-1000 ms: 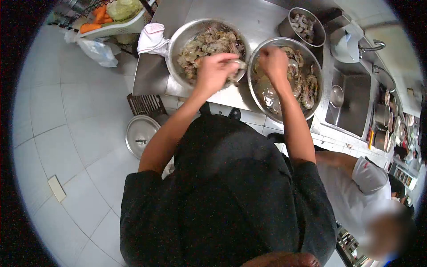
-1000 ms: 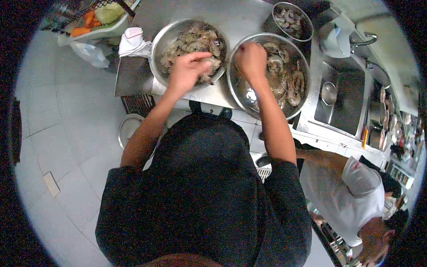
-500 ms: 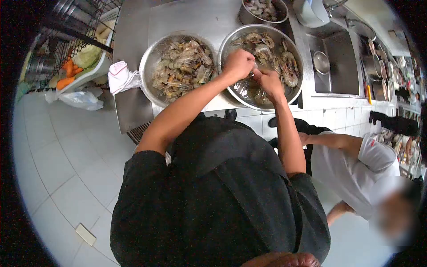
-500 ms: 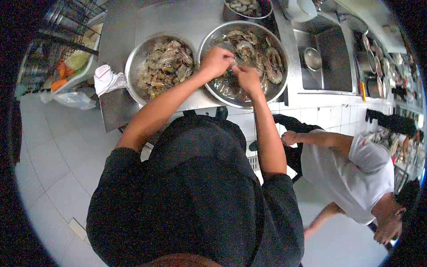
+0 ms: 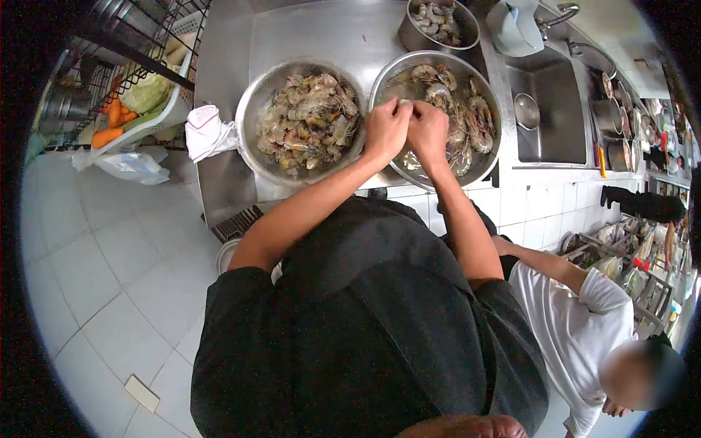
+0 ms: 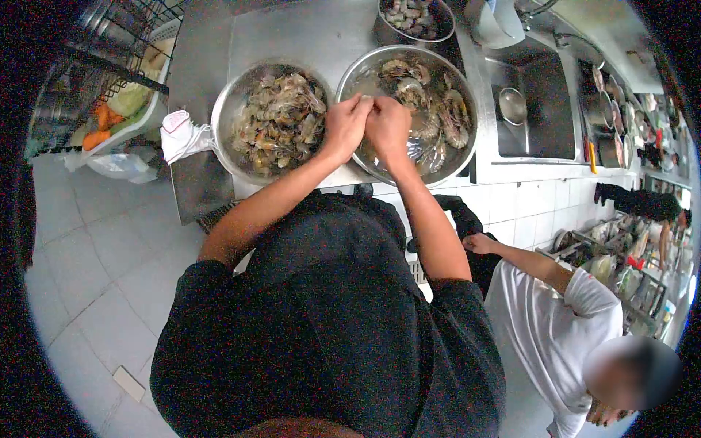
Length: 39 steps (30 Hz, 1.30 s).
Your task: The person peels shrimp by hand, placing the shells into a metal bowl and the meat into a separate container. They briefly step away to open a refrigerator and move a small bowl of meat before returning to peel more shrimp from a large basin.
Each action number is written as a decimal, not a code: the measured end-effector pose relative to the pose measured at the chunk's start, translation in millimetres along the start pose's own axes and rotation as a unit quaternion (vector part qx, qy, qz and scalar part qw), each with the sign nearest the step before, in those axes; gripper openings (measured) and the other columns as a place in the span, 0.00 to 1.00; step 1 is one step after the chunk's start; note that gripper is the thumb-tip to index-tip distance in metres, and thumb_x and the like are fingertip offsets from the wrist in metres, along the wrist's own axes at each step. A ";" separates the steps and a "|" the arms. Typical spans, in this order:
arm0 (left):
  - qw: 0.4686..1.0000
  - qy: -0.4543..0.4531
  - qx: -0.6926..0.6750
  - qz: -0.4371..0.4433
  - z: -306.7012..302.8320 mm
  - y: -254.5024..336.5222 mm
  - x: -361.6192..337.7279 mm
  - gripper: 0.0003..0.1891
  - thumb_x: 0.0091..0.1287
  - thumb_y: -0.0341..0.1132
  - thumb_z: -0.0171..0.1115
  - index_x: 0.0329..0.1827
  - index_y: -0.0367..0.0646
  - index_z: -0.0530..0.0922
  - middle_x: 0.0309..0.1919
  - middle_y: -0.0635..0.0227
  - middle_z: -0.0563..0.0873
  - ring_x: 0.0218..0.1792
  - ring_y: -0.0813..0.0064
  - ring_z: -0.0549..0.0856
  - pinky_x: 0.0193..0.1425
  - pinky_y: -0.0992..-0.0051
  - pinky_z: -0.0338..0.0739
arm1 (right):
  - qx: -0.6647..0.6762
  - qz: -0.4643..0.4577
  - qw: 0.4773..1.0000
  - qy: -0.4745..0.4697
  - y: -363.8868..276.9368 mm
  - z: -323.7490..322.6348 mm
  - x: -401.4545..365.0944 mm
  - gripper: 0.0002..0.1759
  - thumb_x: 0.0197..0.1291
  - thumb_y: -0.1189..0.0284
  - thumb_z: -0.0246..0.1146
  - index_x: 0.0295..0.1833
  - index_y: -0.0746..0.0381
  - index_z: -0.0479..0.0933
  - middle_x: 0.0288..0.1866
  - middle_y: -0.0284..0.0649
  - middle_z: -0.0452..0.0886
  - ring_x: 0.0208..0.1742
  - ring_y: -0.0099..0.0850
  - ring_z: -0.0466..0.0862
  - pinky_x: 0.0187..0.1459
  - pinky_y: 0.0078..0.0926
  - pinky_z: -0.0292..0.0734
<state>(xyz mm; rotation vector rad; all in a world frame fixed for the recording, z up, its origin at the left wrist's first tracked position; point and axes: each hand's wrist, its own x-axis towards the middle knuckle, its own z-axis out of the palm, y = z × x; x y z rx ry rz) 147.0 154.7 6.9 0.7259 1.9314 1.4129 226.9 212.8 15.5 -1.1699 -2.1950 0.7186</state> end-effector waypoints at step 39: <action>0.976 -0.146 -0.160 0.000 -181.5 -28.5 1.1 0.36 0.62 0.21 0.56 0.75 0.37 0.56 0.43 0.63 0.85 0.39 0.80 0.81 0.40 0.79 0.76 | -0.019 -0.336 0.927 -0.167 -106.2 66.5 14.6 0.09 0.48 0.82 0.58 0.36 0.63 0.80 0.31 0.49 0.79 0.34 0.51 0.81 0.36 0.45 0.77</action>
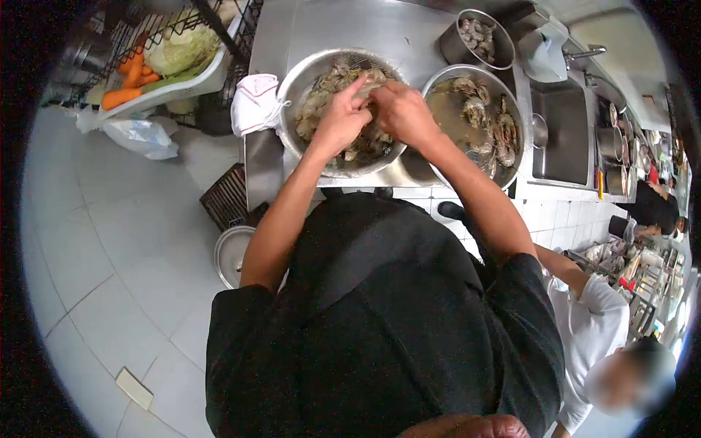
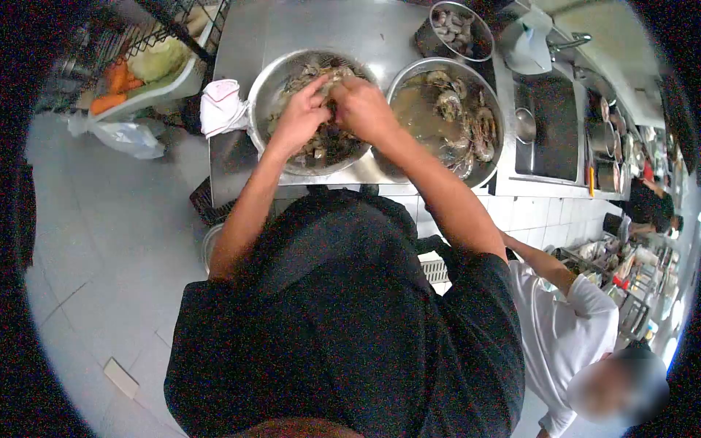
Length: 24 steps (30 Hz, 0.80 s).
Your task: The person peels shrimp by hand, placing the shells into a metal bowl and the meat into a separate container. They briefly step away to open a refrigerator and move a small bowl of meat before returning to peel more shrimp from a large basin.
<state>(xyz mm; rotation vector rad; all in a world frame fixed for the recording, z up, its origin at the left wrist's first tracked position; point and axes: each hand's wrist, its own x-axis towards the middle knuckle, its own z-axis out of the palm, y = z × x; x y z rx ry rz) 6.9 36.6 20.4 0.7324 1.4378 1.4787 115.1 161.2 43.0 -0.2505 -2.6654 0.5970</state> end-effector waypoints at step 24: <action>0.962 0.235 -0.125 -0.054 -1.1 0.0 -31.0 0.30 0.62 0.23 0.57 0.69 0.29 0.63 0.40 0.59 0.84 0.37 0.76 0.83 0.38 0.78 0.78 | -0.024 0.074 0.978 -0.192 -40.0 17.3 16.5 0.22 0.49 0.67 0.69 0.50 0.64 0.76 0.34 0.53 0.84 0.39 0.52 0.84 0.44 0.50 0.78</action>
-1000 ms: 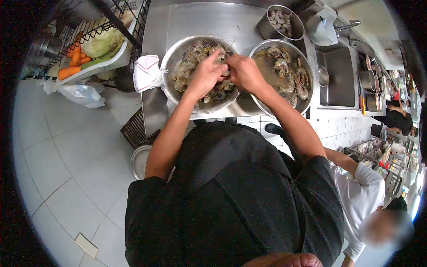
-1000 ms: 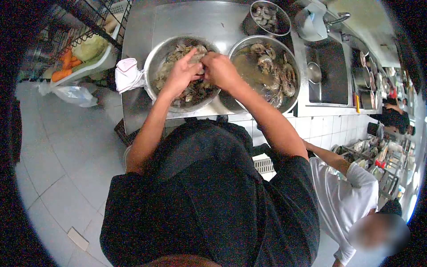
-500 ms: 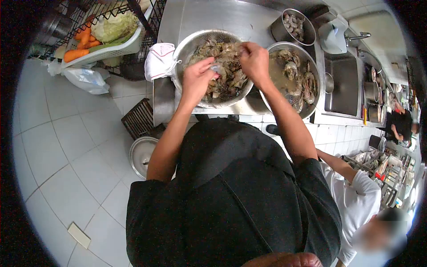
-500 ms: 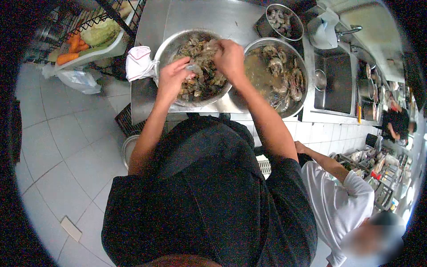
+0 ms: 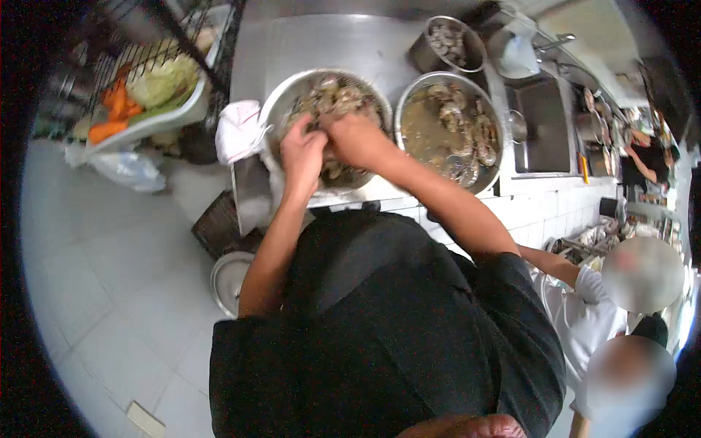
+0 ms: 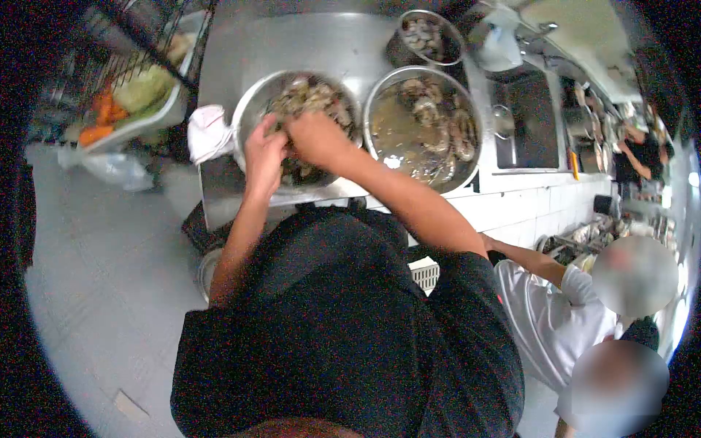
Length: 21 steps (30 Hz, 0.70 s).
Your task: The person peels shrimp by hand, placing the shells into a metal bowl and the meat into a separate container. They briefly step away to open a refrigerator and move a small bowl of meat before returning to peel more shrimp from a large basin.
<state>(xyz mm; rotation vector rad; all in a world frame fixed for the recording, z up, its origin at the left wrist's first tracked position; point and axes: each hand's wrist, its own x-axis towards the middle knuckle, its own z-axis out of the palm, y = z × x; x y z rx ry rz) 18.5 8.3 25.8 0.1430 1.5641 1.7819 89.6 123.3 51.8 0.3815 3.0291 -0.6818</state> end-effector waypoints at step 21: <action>0.982 -0.185 0.023 0.022 1.2 -21.3 4.5 0.34 0.65 0.17 0.47 0.77 0.40 0.55 0.50 0.58 0.83 0.48 0.76 0.81 0.53 0.80 0.73 | 0.049 0.017 0.999 0.016 31.4 17.3 -12.9 0.12 0.42 0.73 0.65 0.36 0.63 0.82 0.29 0.54 0.82 0.35 0.53 0.84 0.41 0.46 0.79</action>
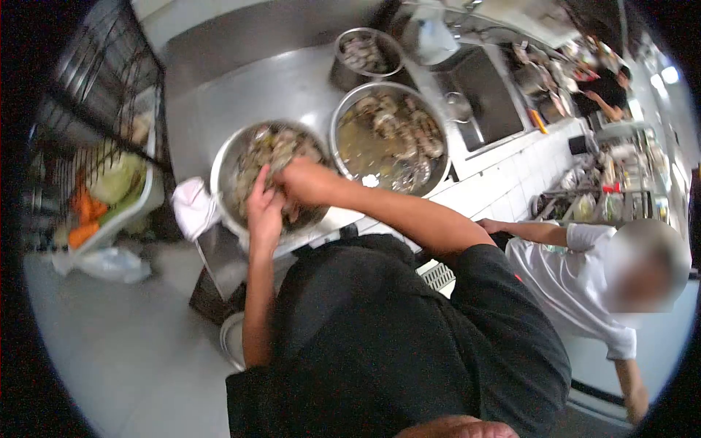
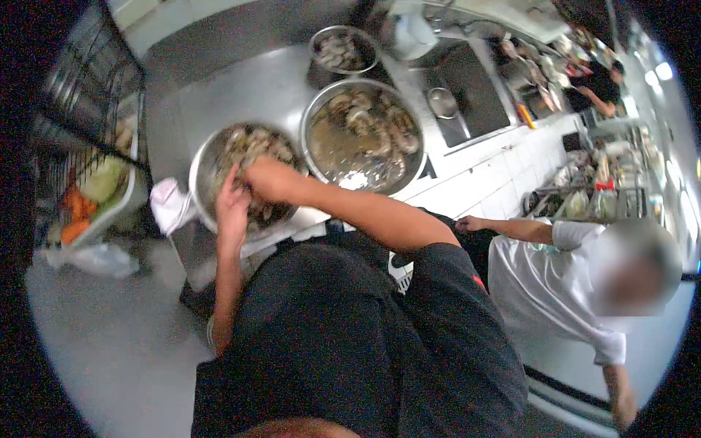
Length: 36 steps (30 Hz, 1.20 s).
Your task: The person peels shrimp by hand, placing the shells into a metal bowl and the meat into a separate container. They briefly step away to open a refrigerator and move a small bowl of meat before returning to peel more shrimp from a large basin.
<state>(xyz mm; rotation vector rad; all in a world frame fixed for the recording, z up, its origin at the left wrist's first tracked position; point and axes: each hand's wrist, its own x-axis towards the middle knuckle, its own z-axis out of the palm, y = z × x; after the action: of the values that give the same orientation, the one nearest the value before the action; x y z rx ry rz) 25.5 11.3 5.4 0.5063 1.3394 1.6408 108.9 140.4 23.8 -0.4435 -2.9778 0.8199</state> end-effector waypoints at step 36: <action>0.995 0.062 0.057 -0.046 7.4 27.5 -26.9 0.14 0.71 0.29 0.55 0.56 0.31 0.72 0.35 0.62 0.84 0.26 0.79 0.82 0.29 0.81 0.74 | 0.216 0.075 0.970 0.083 -23.6 -24.9 -15.0 0.13 0.48 0.76 0.64 0.42 0.63 0.85 0.35 0.50 0.85 0.36 0.39 0.86 0.45 0.33 0.78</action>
<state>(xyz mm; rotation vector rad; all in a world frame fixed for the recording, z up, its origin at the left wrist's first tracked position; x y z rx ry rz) 33.5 -6.8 39.2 0.4083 1.5334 1.5472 119.4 129.3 57.9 -0.6770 -2.5342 1.3297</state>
